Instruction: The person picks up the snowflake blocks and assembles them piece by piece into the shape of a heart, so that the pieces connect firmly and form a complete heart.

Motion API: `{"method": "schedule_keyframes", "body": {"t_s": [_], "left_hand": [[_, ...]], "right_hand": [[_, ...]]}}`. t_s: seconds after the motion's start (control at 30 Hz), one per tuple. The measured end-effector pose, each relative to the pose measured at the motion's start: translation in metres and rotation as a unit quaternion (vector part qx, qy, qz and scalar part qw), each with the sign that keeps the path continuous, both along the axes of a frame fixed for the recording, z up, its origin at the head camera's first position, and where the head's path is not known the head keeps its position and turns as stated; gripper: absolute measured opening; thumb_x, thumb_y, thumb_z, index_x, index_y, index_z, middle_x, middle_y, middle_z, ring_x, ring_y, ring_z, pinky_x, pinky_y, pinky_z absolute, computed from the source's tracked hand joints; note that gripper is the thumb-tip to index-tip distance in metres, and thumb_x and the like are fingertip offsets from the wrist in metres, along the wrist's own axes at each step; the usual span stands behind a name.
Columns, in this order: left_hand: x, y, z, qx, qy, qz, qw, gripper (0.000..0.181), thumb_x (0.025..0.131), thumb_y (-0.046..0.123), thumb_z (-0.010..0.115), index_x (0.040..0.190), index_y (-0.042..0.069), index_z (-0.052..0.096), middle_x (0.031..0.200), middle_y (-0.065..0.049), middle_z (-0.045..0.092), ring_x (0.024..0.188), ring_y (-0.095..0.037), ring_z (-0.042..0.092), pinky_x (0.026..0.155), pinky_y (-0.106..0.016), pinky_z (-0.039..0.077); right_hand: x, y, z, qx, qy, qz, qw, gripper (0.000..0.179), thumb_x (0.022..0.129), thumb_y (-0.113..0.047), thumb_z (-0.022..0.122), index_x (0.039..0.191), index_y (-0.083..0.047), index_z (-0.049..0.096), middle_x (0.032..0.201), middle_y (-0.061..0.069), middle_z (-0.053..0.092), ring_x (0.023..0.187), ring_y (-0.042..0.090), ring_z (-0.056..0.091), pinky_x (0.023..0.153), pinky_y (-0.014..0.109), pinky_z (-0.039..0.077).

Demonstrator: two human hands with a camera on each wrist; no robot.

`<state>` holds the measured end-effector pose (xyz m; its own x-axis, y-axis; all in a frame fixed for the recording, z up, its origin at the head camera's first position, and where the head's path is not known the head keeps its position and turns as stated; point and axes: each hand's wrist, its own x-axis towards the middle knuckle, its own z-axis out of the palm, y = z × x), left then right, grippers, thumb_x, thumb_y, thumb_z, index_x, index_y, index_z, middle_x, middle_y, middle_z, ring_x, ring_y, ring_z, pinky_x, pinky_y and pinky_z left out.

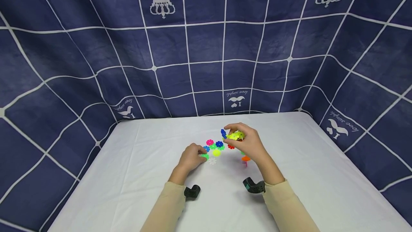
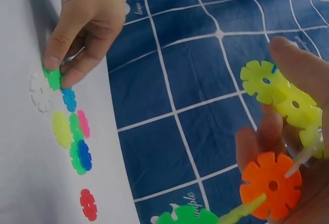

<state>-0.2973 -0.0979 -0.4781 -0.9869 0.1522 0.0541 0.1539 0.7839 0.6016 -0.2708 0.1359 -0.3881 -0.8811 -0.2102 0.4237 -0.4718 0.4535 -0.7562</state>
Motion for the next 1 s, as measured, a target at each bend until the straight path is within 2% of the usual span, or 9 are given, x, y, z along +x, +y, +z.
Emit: {"method": "schedule_keyframes", "body": {"t_s": [0.17, 0.3, 0.5, 0.63, 0.73, 0.83, 0.9, 1.0], "left_hand": [[0.001, 0.001, 0.003, -0.022, -0.005, 0.007, 0.9997, 0.023, 0.08, 0.017, 0.083, 0.099, 0.007, 0.075, 0.098, -0.005, 0.061, 0.089, -0.018, 0.056, 0.083, -0.038, 0.051], [0.0, 0.0, 0.004, -0.021, -0.008, 0.009, 0.9997, 0.022, 0.079, 0.018, 0.084, 0.096, 0.009, 0.074, 0.094, -0.003, 0.059, 0.084, -0.016, 0.053, 0.079, -0.034, 0.048], [-0.001, -0.002, 0.005, 0.048, -0.022, 0.008, 0.9986, 0.019, 0.079, 0.01, 0.082, 0.091, 0.011, 0.067, 0.08, -0.001, 0.06, 0.074, -0.015, 0.053, 0.068, -0.028, 0.043], [-0.003, -0.002, 0.01, 0.109, -0.011, 0.006, 0.9939, 0.014, 0.082, 0.009, 0.079, 0.09, 0.008, 0.069, 0.08, -0.003, 0.063, 0.073, -0.014, 0.055, 0.065, -0.026, 0.045], [-0.002, 0.0, 0.019, 0.156, 0.004, 0.003, 0.9877, 0.011, 0.085, 0.011, 0.077, 0.093, 0.007, 0.07, 0.084, -0.005, 0.066, 0.073, -0.014, 0.059, 0.063, -0.025, 0.049], [0.001, 0.002, 0.031, 0.211, 0.014, -0.001, 0.9774, 0.01, 0.088, 0.012, 0.075, 0.095, 0.008, 0.07, 0.087, -0.007, 0.067, 0.07, -0.014, 0.062, 0.061, -0.025, 0.052], [0.004, 0.005, 0.041, 0.247, 0.016, -0.003, 0.969, 0.01, 0.089, 0.013, 0.074, 0.097, 0.009, 0.069, 0.087, -0.008, 0.069, 0.069, -0.016, 0.064, 0.062, -0.026, 0.053], [0.01, 0.008, 0.056, 0.298, 0.021, -0.015, 0.9541, 0.011, 0.091, 0.013, 0.073, 0.099, 0.008, 0.068, 0.088, -0.01, 0.072, 0.071, -0.024, 0.069, 0.063, -0.027, 0.057]], "right_hand": [[0.0, -0.003, -0.001, 0.007, -0.003, -0.015, 0.9999, 0.035, 0.082, -0.024, 0.084, 0.115, -0.026, 0.073, 0.093, -0.004, 0.065, 0.087, 0.018, 0.06, 0.071, 0.022, 0.057], [-0.001, -0.004, -0.002, 0.01, -0.002, -0.017, 0.9998, 0.034, 0.083, -0.024, 0.083, 0.115, -0.026, 0.073, 0.094, -0.004, 0.066, 0.089, 0.017, 0.061, 0.073, 0.022, 0.057], [-0.002, -0.004, -0.003, 0.006, 0.003, -0.01, 0.9999, 0.033, 0.082, -0.023, 0.083, 0.113, -0.026, 0.072, 0.094, -0.004, 0.066, 0.088, 0.018, 0.061, 0.072, 0.022, 0.057], [-0.002, -0.003, -0.003, 0.004, 0.009, -0.004, 0.9999, 0.034, 0.081, -0.021, 0.084, 0.112, -0.026, 0.073, 0.094, -0.004, 0.066, 0.087, 0.018, 0.061, 0.071, 0.022, 0.057], [-0.002, -0.002, -0.003, 0.01, 0.013, -0.005, 0.9999, 0.034, 0.081, -0.022, 0.084, 0.112, -0.026, 0.073, 0.096, -0.005, 0.067, 0.092, 0.017, 0.063, 0.074, 0.024, 0.057], [-0.002, -0.001, -0.002, 0.014, 0.001, -0.009, 0.9999, 0.034, 0.081, -0.024, 0.084, 0.113, -0.027, 0.072, 0.104, -0.007, 0.071, 0.104, 0.017, 0.064, 0.082, 0.026, 0.056], [-0.001, -0.001, -0.001, 0.01, -0.011, -0.009, 0.9999, 0.034, 0.082, -0.025, 0.084, 0.114, -0.027, 0.072, 0.109, -0.007, 0.073, 0.107, 0.017, 0.065, 0.084, 0.026, 0.056], [0.001, 0.0, 0.0, -0.001, -0.023, -0.005, 0.9997, 0.036, 0.082, -0.024, 0.083, 0.116, -0.025, 0.07, 0.11, -0.003, 0.074, 0.1, 0.02, 0.067, 0.079, 0.025, 0.058]]}}
